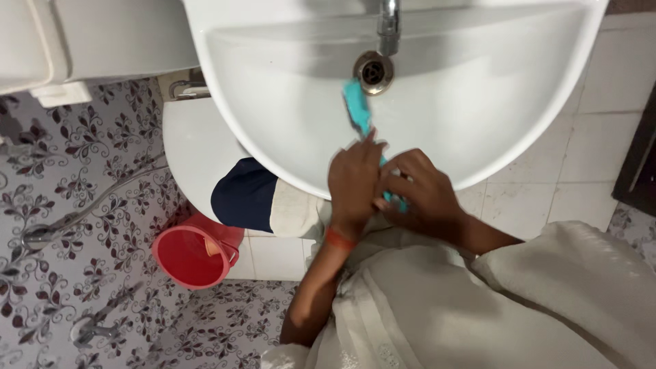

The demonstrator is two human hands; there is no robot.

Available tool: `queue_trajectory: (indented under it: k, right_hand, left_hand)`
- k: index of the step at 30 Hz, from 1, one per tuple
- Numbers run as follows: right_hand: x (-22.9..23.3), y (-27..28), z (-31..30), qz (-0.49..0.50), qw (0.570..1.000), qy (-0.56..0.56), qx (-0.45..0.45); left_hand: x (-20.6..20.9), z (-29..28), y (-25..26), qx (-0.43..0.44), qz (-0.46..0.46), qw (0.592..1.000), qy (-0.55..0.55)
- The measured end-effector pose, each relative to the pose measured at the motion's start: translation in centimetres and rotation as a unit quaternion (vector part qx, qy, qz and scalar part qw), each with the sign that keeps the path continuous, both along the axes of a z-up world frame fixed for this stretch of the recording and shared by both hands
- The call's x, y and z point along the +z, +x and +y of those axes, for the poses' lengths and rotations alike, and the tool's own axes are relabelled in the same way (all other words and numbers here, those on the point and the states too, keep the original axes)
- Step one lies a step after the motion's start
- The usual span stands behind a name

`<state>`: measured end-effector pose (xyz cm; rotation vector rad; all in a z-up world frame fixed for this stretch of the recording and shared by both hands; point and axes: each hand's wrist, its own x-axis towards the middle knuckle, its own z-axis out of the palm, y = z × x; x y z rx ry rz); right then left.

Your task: The person cleans a bathroom sink by scrubbing the drain area with a small brush by hand.

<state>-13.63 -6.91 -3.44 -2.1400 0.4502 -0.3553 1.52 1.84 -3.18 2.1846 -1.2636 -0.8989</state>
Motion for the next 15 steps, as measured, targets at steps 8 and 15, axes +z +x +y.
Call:
queue_trajectory:
  k: [8, 15]
  right_hand:
    - [4.8, 0.9, -1.6, 0.146, 0.972, 0.089, 0.160]
    - [4.8, 3.5, -1.4, 0.079, 0.986, 0.058, 0.137]
  left_hand:
    - [0.3, 3.6, -1.2, -0.038, -0.130, 0.990, -0.026]
    - [-0.1, 1.3, 1.3, 0.010, -0.234, 0.972, 0.025]
